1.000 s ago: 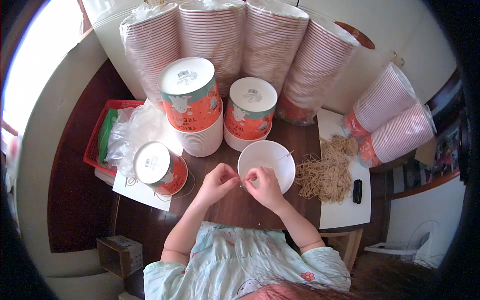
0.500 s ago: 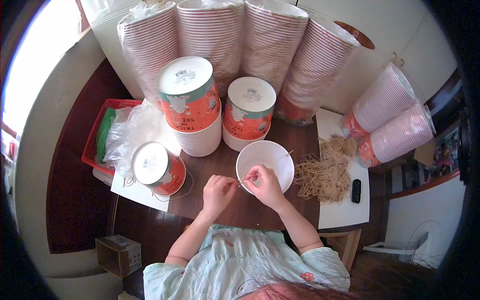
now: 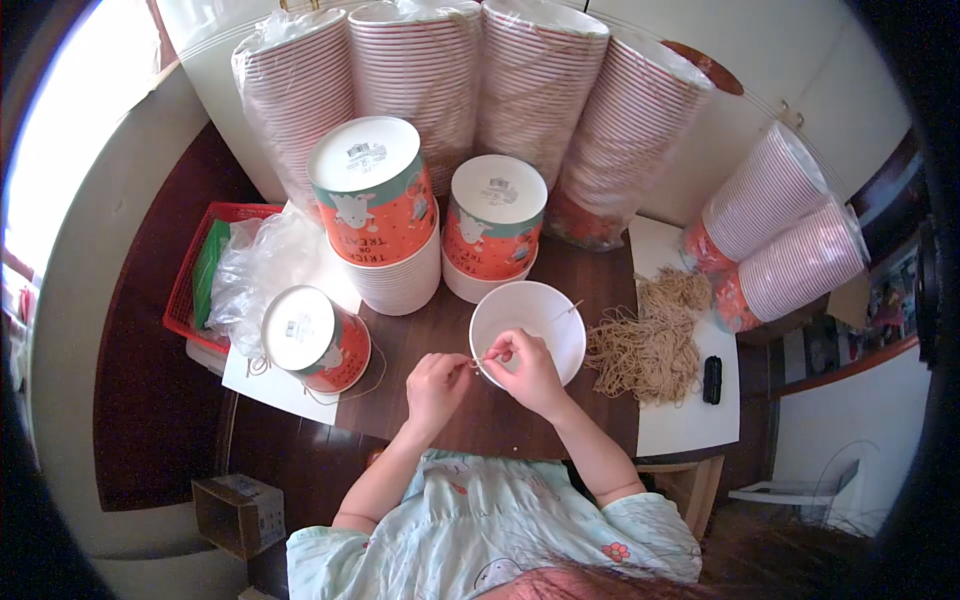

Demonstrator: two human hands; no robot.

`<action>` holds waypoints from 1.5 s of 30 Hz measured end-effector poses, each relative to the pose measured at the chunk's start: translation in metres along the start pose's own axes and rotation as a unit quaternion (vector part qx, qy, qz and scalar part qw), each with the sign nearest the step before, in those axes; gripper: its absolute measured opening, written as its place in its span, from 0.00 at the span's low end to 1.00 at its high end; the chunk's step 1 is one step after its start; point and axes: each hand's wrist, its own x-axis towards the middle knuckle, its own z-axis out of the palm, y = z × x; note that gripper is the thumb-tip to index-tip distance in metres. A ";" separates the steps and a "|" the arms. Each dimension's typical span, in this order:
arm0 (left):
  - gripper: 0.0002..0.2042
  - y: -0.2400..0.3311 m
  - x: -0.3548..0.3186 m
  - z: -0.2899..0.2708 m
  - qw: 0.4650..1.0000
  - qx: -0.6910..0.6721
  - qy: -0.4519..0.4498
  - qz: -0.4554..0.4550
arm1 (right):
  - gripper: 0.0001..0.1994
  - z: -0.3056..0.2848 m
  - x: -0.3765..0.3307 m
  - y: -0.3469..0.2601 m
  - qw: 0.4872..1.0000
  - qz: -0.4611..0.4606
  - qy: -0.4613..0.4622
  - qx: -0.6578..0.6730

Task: The person removes a plastic bag from a stack of paper buckets, inverts and stacks the buckets on the table, and threads a string through the holes of a bucket by hand.

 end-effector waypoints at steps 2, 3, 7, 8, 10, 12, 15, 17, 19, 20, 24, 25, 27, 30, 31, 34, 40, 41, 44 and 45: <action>0.06 0.000 0.004 -0.002 0.999 0.005 0.029 0.038 | 0.11 0.000 0.000 0.000 1.000 0.005 -0.002 -0.007; 0.06 0.001 0.007 -0.003 0.995 0.009 0.059 0.076 | 0.11 0.001 -0.001 0.001 1.000 0.004 -0.001 -0.007; 0.07 0.009 0.015 -0.009 0.993 -0.013 0.049 0.107 | 0.11 0.001 -0.001 0.002 1.000 0.006 -0.001 -0.007; 0.07 0.010 0.015 -0.009 0.995 -0.043 0.022 0.085 | 0.11 0.001 -0.001 0.002 1.000 0.005 0.000 -0.004; 0.08 0.010 0.015 -0.008 0.995 -0.073 -0.006 0.063 | 0.11 0.001 0.000 0.002 1.000 0.004 0.003 0.001; 0.08 0.008 0.013 -0.005 0.993 -0.116 -0.028 -0.009 | 0.11 0.001 0.000 0.002 1.000 0.003 0.004 0.005; 0.07 0.001 0.011 -0.001 0.984 -0.169 -0.038 -0.044 | 0.12 0.001 0.000 0.001 1.000 -0.001 0.005 -0.002; 0.06 -0.001 0.011 -0.001 0.980 -0.185 -0.047 -0.053 | 0.12 0.001 0.000 0.001 1.000 -0.001 0.007 0.002; 0.06 -0.001 0.010 -0.001 0.976 -0.201 -0.057 -0.060 | 0.12 0.001 0.001 0.000 1.000 -0.001 0.007 0.003; 0.06 -0.002 0.010 -0.001 0.973 -0.218 -0.053 -0.057 | 0.12 0.001 0.001 -0.001 1.000 -0.002 0.007 0.003; 0.06 -0.004 0.009 0.000 0.963 -0.258 -0.049 -0.054 | 0.12 0.002 0.001 0.000 1.000 -0.002 0.007 0.003; 0.06 -0.002 0.010 -0.002 0.963 -0.258 -0.049 -0.054 | 0.12 0.002 0.001 0.000 1.000 -0.001 0.007 0.002; 0.06 0.005 0.010 -0.006 0.969 -0.211 -0.085 -0.099 | 0.12 0.002 0.001 0.001 1.000 0.001 0.008 0.001; 0.06 0.002 0.009 -0.002 0.964 -0.237 -0.063 -0.097 | 0.12 0.002 0.000 0.001 1.000 0.001 0.004 -0.004; 0.06 0.000 0.008 -0.001 0.964 -0.237 -0.063 -0.097 | 0.13 0.001 0.001 0.000 1.000 0.007 -0.012 -0.023; 0.05 -0.005 0.008 -0.003 0.943 -0.283 -0.097 -0.146 | 0.13 -0.003 0.000 -0.005 0.997 -0.006 -0.003 -0.074; 0.03 -0.002 0.013 -0.012 0.808 -0.494 -0.178 -0.268 | 0.15 -0.008 0.002 -0.003 0.991 -0.086 -0.005 -0.106; 0.03 -0.001 0.014 -0.013 0.796 -0.503 -0.184 -0.283 | 0.15 -0.008 0.002 -0.002 0.990 -0.092 -0.023 -0.100; 0.04 0.003 0.016 -0.015 0.765 -0.523 -0.186 -0.326 | 0.12 -0.010 0.000 -0.010 0.997 0.030 -0.073 0.026; 0.04 0.005 0.017 -0.015 0.745 -0.535 -0.184 -0.353 | 0.12 -0.010 -0.001 -0.011 0.996 0.030 -0.074 0.026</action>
